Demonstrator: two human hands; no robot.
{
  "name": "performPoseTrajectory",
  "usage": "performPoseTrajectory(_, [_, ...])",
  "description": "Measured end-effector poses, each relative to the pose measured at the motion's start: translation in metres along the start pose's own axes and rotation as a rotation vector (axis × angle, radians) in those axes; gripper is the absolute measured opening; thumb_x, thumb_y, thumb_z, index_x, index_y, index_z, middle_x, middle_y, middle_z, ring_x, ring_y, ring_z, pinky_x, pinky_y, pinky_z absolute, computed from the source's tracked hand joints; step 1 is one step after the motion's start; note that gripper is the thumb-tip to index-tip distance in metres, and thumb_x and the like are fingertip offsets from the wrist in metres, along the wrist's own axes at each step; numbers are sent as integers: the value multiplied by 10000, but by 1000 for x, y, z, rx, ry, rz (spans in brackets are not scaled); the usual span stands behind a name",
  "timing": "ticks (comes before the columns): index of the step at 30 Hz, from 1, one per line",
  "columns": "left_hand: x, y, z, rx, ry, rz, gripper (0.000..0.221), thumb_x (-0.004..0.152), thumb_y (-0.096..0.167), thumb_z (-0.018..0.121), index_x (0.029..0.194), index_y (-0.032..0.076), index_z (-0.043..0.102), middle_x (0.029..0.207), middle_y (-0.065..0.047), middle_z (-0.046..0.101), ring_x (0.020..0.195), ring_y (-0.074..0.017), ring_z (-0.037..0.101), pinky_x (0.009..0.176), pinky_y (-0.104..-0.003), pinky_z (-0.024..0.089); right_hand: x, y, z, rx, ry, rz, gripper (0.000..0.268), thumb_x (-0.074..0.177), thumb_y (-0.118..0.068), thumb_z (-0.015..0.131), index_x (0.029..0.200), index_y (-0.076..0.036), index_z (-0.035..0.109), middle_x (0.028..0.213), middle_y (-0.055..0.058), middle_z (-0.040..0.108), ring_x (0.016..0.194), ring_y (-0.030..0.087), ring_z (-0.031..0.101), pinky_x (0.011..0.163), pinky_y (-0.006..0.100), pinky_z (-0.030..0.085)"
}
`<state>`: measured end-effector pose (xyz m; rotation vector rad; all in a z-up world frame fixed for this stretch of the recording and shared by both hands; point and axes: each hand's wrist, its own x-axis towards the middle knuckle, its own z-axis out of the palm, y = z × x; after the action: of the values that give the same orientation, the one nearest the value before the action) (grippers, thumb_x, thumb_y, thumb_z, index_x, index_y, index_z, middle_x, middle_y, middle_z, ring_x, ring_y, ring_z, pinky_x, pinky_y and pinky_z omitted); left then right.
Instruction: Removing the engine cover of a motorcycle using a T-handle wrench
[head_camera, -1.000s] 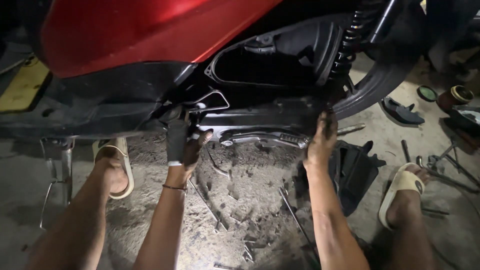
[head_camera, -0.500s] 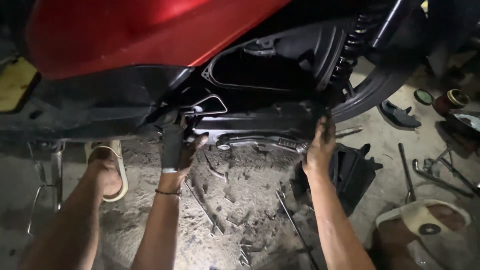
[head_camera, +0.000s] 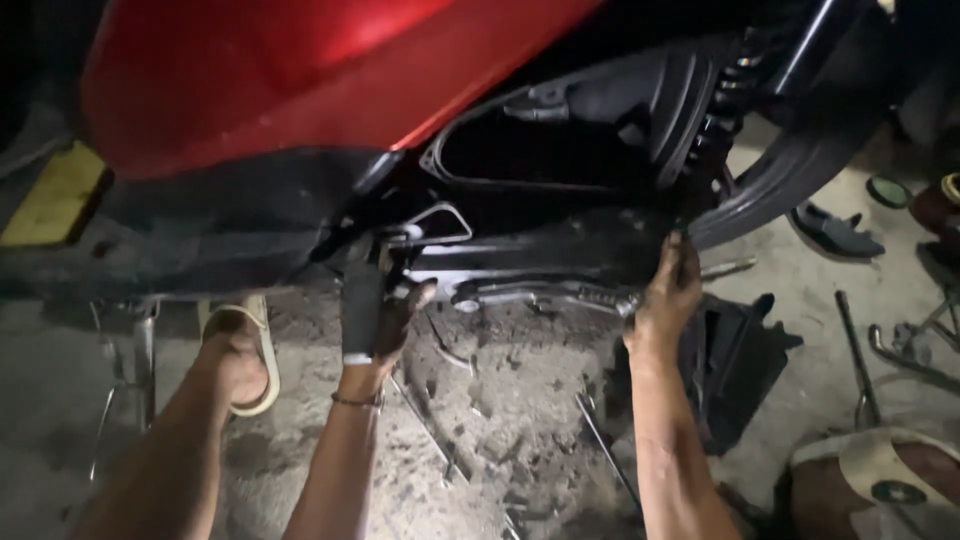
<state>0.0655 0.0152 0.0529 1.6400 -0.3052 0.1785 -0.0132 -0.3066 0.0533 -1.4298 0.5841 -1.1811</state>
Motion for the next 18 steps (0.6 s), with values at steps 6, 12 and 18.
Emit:
performPoseTrajectory(6, [-13,-18,-2,23,-42,-70,868,710,225,916,1456,76,498,1301,-181,674,1126,-324,683,860,-446,595,19,44,-9,-1,136,54,504,1002,-540,695,1251,-101,700,1232,199,685,1151,310,671,1041,417,489])
performPoseTrajectory(12, [1,-17,4,66,-22,-14,799,734,211,908,1416,35,531,1239,-186,686,1064,-283,683,906,-399,589,-7,-9,21,65,198,-5,444,1061,-454,564,1179,-52,710,1155,207,679,1055,265,660,1018,431,461])
performPoseTrajectory(18, [-2,-20,8,103,-17,74,733,757,198,899,1377,-6,564,1177,-191,699,1001,-242,683,952,-353,584,-39,-41,-57,749,286,-1,580,818,-731,614,938,-174,506,691,-155,215,589,11,236,651,188,345])
